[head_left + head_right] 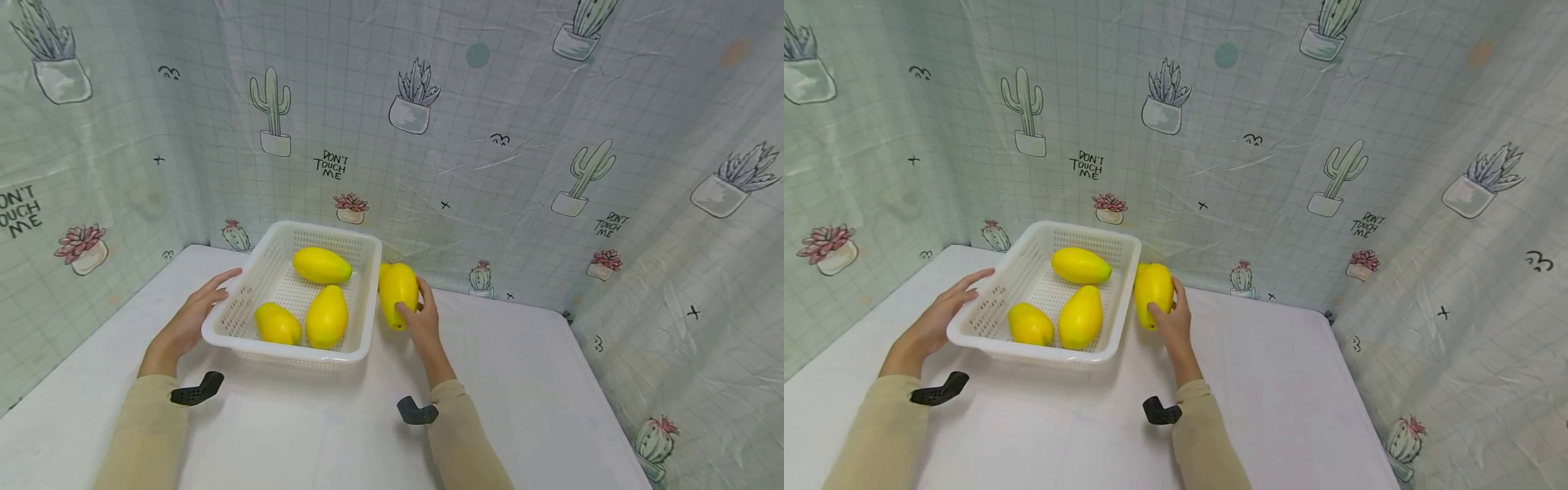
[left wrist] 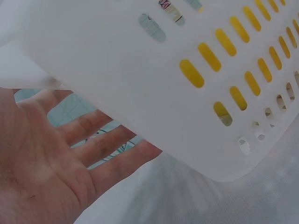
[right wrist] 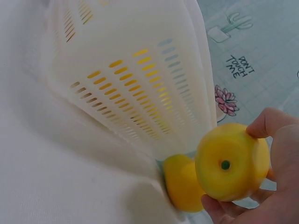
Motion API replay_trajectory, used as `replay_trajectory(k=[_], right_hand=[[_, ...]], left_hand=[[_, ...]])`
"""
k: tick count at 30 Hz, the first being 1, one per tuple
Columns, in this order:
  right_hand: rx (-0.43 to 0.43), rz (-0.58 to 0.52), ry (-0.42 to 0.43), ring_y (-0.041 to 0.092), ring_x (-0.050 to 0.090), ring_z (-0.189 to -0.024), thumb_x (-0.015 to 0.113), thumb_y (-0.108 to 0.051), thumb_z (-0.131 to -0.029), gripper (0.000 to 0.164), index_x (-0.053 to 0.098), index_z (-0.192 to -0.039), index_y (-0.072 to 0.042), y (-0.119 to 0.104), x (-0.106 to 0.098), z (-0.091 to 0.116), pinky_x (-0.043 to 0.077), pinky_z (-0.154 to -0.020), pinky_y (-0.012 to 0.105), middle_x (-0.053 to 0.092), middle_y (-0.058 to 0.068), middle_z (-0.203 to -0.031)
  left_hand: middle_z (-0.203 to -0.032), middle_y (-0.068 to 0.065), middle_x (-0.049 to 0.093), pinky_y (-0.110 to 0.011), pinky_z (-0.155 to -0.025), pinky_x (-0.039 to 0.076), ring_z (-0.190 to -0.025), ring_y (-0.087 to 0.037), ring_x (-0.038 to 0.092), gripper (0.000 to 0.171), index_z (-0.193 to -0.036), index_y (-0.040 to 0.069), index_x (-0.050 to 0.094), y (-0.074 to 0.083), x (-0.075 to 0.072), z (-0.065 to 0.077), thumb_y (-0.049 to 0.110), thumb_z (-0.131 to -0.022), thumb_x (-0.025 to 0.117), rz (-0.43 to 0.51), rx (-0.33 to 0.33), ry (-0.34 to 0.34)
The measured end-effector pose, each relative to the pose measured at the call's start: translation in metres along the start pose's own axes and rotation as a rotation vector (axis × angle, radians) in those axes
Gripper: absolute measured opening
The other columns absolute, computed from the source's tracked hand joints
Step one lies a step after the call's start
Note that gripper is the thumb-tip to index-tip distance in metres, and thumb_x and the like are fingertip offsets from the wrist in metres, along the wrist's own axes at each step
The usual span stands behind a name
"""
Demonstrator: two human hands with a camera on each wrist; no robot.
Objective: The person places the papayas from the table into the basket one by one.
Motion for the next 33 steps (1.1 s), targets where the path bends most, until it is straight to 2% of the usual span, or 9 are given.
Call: replay_trajectory(k=[18, 24, 33], right_hand=[[-0.019, -0.035, -0.016, 0.031, 0.042, -0.131, 0.063, -0.022, -0.086, 0.071, 0.031, -0.148, -0.035, -0.003, -0.001, 0.000, 0.049, -0.098, 0.048, 0.029, -0.009, -0.157], [-0.030, -0.037, -0.009, 0.029, 0.044, -0.129, 0.063, -0.022, -0.085, 0.071, 0.033, -0.147, -0.036, -0.008, -0.001, 0.002, 0.050, -0.097, 0.047, 0.030, -0.011, -0.156], [-0.033, -0.051, -0.012, 0.027, 0.046, -0.127, 0.064, -0.023, -0.084, 0.071, 0.034, -0.146, -0.037, -0.011, 0.000, 0.002, 0.051, -0.095, 0.045, 0.032, -0.013, -0.154]], left_hand=[[-0.162, -0.013, 0.016, -0.021, -0.087, 0.054, -0.111, 0.004, 0.048, 0.054, -0.154, 0.039, 0.016, 0.000, -0.001, 0.000, 0.045, -0.103, 0.031, 0.013, -0.011, -0.003], [-0.163, -0.012, 0.014, -0.023, -0.088, 0.054, -0.116, -0.001, 0.045, 0.054, -0.154, 0.040, 0.016, 0.001, 0.000, 0.000, 0.046, -0.103, 0.032, 0.003, -0.017, 0.000], [-0.163, -0.009, 0.014, -0.023, -0.089, 0.054, -0.116, 0.000, 0.046, 0.054, -0.154, 0.040, 0.016, 0.002, 0.000, 0.001, 0.046, -0.103, 0.032, 0.005, -0.021, 0.003]])
Point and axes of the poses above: each hand's wrist, its own z-axis away from the middle knuckle, its own x-axis out of the palm, y = z × x, the point moved 1 cm from there along -z, towards the middle knuckle
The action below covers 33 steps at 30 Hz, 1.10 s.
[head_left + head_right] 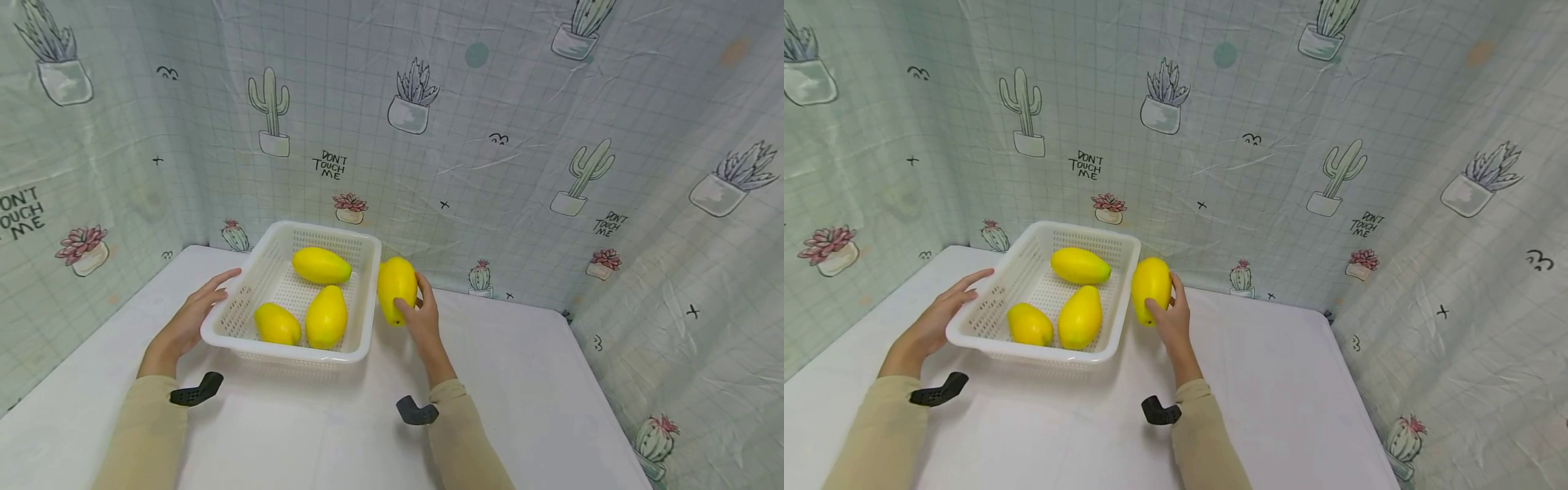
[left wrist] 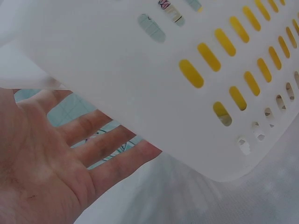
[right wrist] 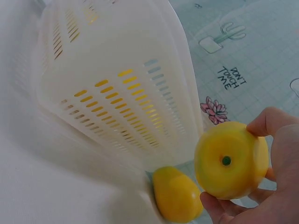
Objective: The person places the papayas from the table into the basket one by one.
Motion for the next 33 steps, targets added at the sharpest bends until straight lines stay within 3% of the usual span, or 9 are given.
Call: replay_trajectory(k=[18, 25, 33], right_hand=[[-0.042, -0.027, -0.026, 0.026, 0.050, -0.124, 0.065, -0.026, -0.086, 0.068, 0.035, -0.144, -0.040, -0.010, 0.001, 0.003, 0.051, -0.096, 0.044, 0.032, -0.015, -0.153], [-0.049, -0.036, -0.035, 0.026, 0.050, -0.125, 0.066, -0.026, -0.085, 0.068, 0.036, -0.145, -0.039, -0.016, 0.001, 0.003, 0.052, -0.096, 0.045, 0.035, -0.014, -0.151], [-0.064, -0.021, -0.039, 0.025, 0.049, -0.125, 0.067, -0.028, -0.085, 0.067, 0.037, -0.144, -0.039, -0.019, 0.003, 0.004, 0.051, -0.097, 0.044, 0.036, -0.014, -0.150]], left_hand=[[-0.163, -0.009, 0.016, -0.024, -0.088, 0.054, -0.112, 0.004, 0.049, 0.054, -0.154, 0.038, 0.016, 0.000, 0.000, -0.001, 0.044, -0.103, 0.032, -0.001, 0.011, 0.002], [-0.163, -0.009, 0.016, -0.024, -0.089, 0.054, -0.120, -0.005, 0.045, 0.054, -0.154, 0.039, 0.016, -0.001, -0.001, -0.001, 0.046, -0.103, 0.032, -0.005, 0.011, -0.001], [-0.163, -0.009, 0.016, -0.024, -0.088, 0.054, -0.114, 0.001, 0.048, 0.054, -0.154, 0.038, 0.016, -0.003, 0.000, -0.003, 0.044, -0.103, 0.031, -0.002, 0.009, 0.002]])
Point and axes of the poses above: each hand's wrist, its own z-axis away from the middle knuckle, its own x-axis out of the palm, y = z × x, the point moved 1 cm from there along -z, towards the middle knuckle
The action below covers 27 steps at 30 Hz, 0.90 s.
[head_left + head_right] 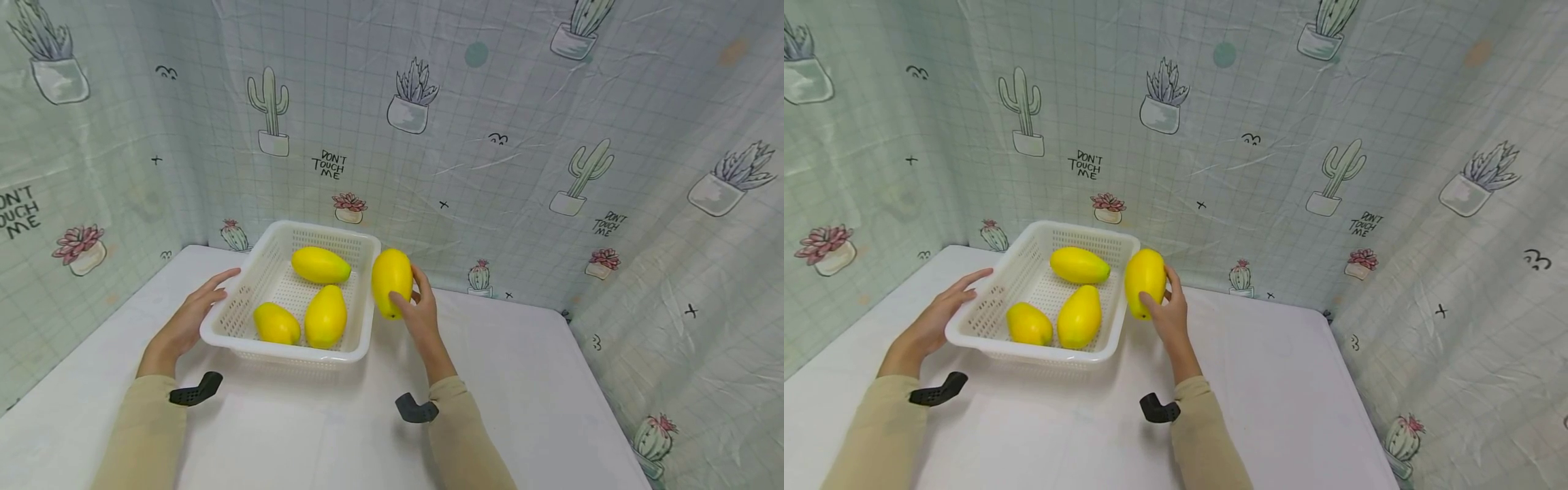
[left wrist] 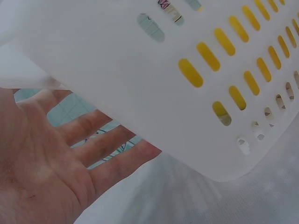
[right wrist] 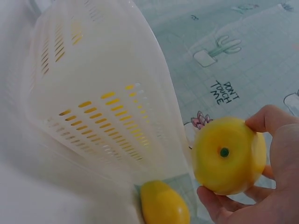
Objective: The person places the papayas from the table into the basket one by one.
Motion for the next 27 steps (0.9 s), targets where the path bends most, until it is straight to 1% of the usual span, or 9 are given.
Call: replay_trajectory(k=[5, 11, 16, 22, 24, 27], right_hand=[[-0.012, -0.003, -0.014, 0.024, 0.050, -0.124, 0.067, -0.027, -0.086, 0.066, 0.037, -0.144, -0.038, -0.001, 0.002, 0.000, 0.052, -0.095, 0.043, 0.036, -0.014, -0.150], [-0.019, 0.002, -0.016, 0.023, 0.051, -0.123, 0.066, -0.026, -0.086, 0.066, 0.037, -0.144, -0.040, -0.001, 0.003, 0.000, 0.052, -0.095, 0.042, 0.036, -0.014, -0.150], [-0.027, 0.004, -0.018, 0.025, 0.050, -0.127, 0.066, -0.026, -0.087, 0.067, 0.036, -0.145, -0.038, -0.001, 0.004, 0.000, 0.052, -0.096, 0.043, 0.035, -0.012, -0.152], [-0.040, 0.003, -0.035, 0.028, 0.045, -0.134, 0.066, -0.025, -0.088, 0.070, 0.032, -0.149, -0.034, -0.001, 0.004, 0.000, 0.048, -0.101, 0.046, 0.028, -0.009, -0.158], [-0.033, 0.000, -0.048, 0.029, 0.044, -0.136, 0.065, -0.024, -0.089, 0.071, 0.030, -0.151, -0.031, -0.001, 0.004, -0.001, 0.048, -0.102, 0.046, 0.027, -0.007, -0.159], [-0.023, 0.001, -0.074, 0.030, 0.043, -0.137, 0.064, -0.021, -0.090, 0.072, 0.028, -0.153, -0.025, -0.017, 0.003, 0.007, 0.047, -0.103, 0.045, 0.025, -0.002, -0.160]], left_hand=[[-0.163, -0.010, 0.015, -0.024, -0.089, 0.054, -0.116, -0.002, 0.047, 0.054, -0.154, 0.038, 0.015, -0.001, -0.001, 0.001, 0.046, -0.103, 0.031, 0.001, 0.006, -0.007], [-0.163, -0.011, 0.015, -0.023, -0.088, 0.053, -0.115, 0.000, 0.047, 0.054, -0.154, 0.038, 0.016, 0.001, -0.001, 0.003, 0.046, -0.103, 0.031, 0.001, 0.018, -0.013], [-0.163, -0.010, 0.015, -0.022, -0.088, 0.053, -0.114, 0.003, 0.047, 0.053, -0.154, 0.038, 0.016, 0.001, 0.000, 0.002, 0.044, -0.104, 0.031, -0.007, 0.017, -0.010], [-0.163, -0.012, 0.016, -0.022, -0.088, 0.054, -0.112, 0.004, 0.048, 0.053, -0.154, 0.039, 0.017, 0.001, 0.000, 0.002, 0.044, -0.103, 0.031, -0.004, 0.013, -0.008], [-0.163, -0.011, 0.016, -0.022, -0.088, 0.054, -0.112, 0.004, 0.048, 0.052, -0.154, 0.039, 0.017, 0.001, 0.000, 0.001, 0.044, -0.103, 0.031, -0.003, 0.015, -0.007], [-0.163, -0.010, 0.015, -0.023, -0.088, 0.054, -0.116, -0.001, 0.047, 0.053, -0.154, 0.039, 0.016, 0.001, 0.000, 0.001, 0.044, -0.103, 0.031, -0.007, 0.012, -0.004]])
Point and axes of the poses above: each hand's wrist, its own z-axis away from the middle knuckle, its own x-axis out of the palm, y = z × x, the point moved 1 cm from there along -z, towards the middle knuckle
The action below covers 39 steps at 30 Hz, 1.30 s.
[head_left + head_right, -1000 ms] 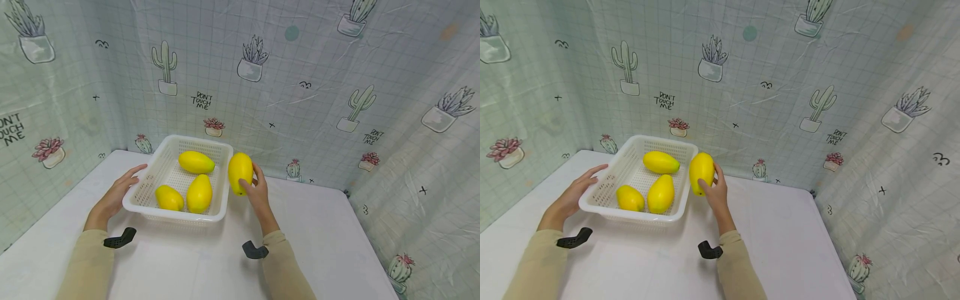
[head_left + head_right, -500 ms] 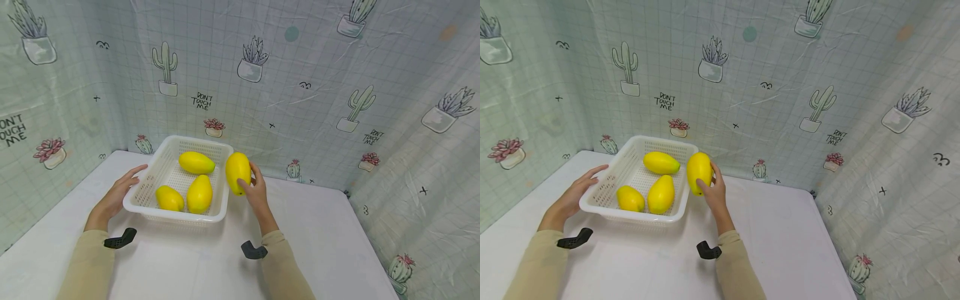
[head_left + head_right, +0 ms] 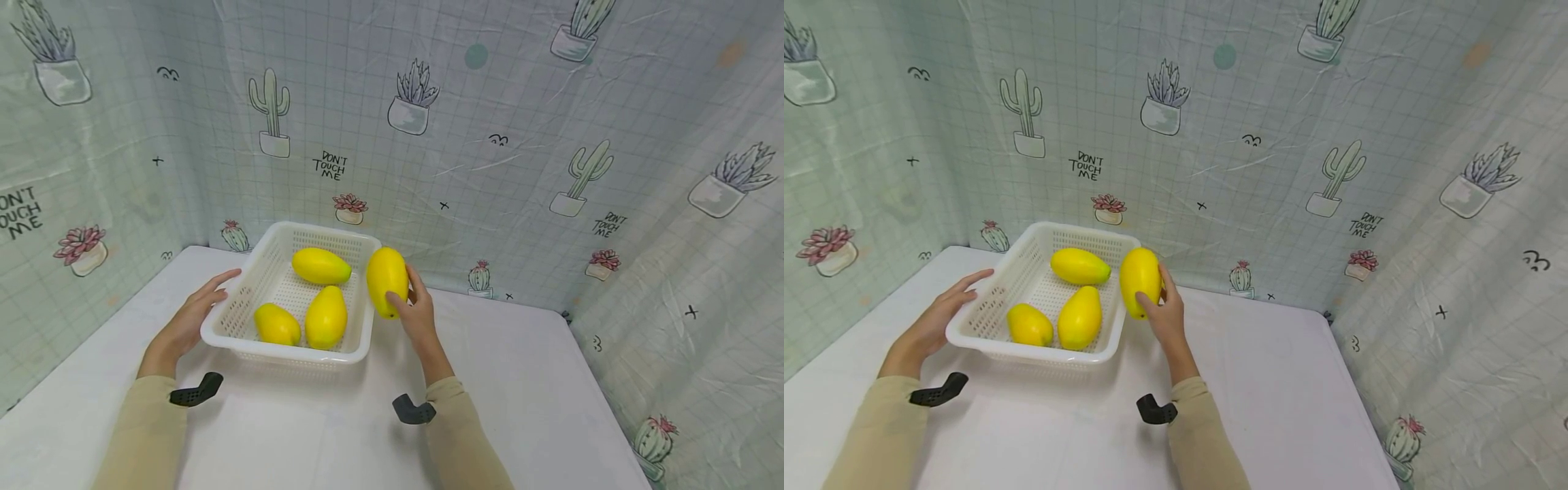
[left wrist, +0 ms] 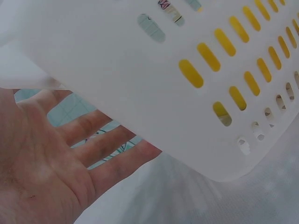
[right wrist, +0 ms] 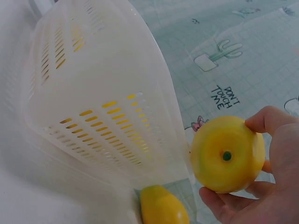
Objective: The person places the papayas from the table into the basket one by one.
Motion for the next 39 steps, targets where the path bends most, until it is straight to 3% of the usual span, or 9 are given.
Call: replay_trajectory(k=[4, 14, 22, 29, 33, 39], right_hand=[[0.008, 0.010, -0.015, 0.031, 0.043, -0.136, 0.062, -0.018, -0.092, 0.070, 0.028, -0.153, -0.021, -0.020, 0.000, 0.011, 0.047, -0.103, 0.044, 0.028, 0.002, -0.160], [-0.021, 0.005, 0.012, 0.031, 0.043, -0.137, 0.063, -0.020, -0.092, 0.062, 0.038, -0.149, -0.019, -0.017, -0.001, 0.010, 0.048, -0.102, 0.045, 0.033, 0.003, -0.157], [-0.052, -0.022, 0.037, 0.032, 0.046, -0.133, 0.066, -0.021, -0.091, 0.056, 0.045, -0.142, -0.013, -0.014, 0.001, 0.007, 0.050, -0.100, 0.043, 0.039, 0.007, -0.152], [-0.055, -0.030, 0.041, 0.027, 0.046, -0.132, 0.068, -0.028, -0.090, 0.058, 0.046, -0.143, -0.020, 0.011, 0.003, -0.008, 0.049, -0.100, 0.043, 0.039, 0.001, -0.151], [-0.082, 0.007, 0.053, 0.025, 0.047, -0.131, 0.068, -0.032, -0.090, 0.054, 0.048, -0.141, -0.027, 0.013, 0.003, -0.007, 0.048, -0.100, 0.044, 0.041, -0.004, -0.150], [-0.103, 0.051, 0.056, 0.023, 0.049, -0.127, 0.067, -0.034, -0.091, 0.051, 0.050, -0.139, -0.032, 0.010, 0.004, -0.006, 0.047, -0.100, 0.045, 0.043, -0.005, -0.147]], left_hand=[[-0.164, -0.009, 0.014, -0.025, -0.089, 0.054, -0.120, -0.005, 0.045, 0.053, -0.154, 0.039, 0.015, 0.001, 0.000, 0.000, 0.045, -0.104, 0.030, -0.004, -0.001, -0.001], [-0.162, -0.011, 0.017, -0.024, -0.087, 0.055, -0.110, 0.005, 0.050, 0.053, -0.154, 0.038, 0.017, 0.000, 0.001, 0.000, 0.042, -0.104, 0.031, 0.005, 0.007, -0.001], [-0.163, -0.012, 0.015, -0.027, -0.089, 0.054, -0.120, -0.005, 0.044, 0.054, -0.154, 0.041, 0.014, -0.001, 0.000, 0.000, 0.047, -0.103, 0.030, -0.027, -0.003, -0.001], [-0.163, -0.011, 0.014, -0.029, -0.091, 0.054, -0.125, -0.011, 0.044, 0.055, -0.154, 0.040, 0.013, -0.002, 0.000, -0.001, 0.047, -0.103, 0.030, -0.031, -0.005, 0.002], [-0.163, -0.010, 0.014, -0.032, -0.092, 0.054, -0.128, -0.016, 0.042, 0.056, -0.154, 0.039, 0.013, -0.002, 0.000, -0.001, 0.048, -0.103, 0.031, -0.038, -0.010, 0.008], [-0.163, -0.011, 0.015, -0.029, -0.091, 0.054, -0.126, -0.013, 0.043, 0.055, -0.154, 0.039, 0.013, -0.001, 0.000, -0.001, 0.048, -0.103, 0.031, -0.038, -0.002, 0.005]])
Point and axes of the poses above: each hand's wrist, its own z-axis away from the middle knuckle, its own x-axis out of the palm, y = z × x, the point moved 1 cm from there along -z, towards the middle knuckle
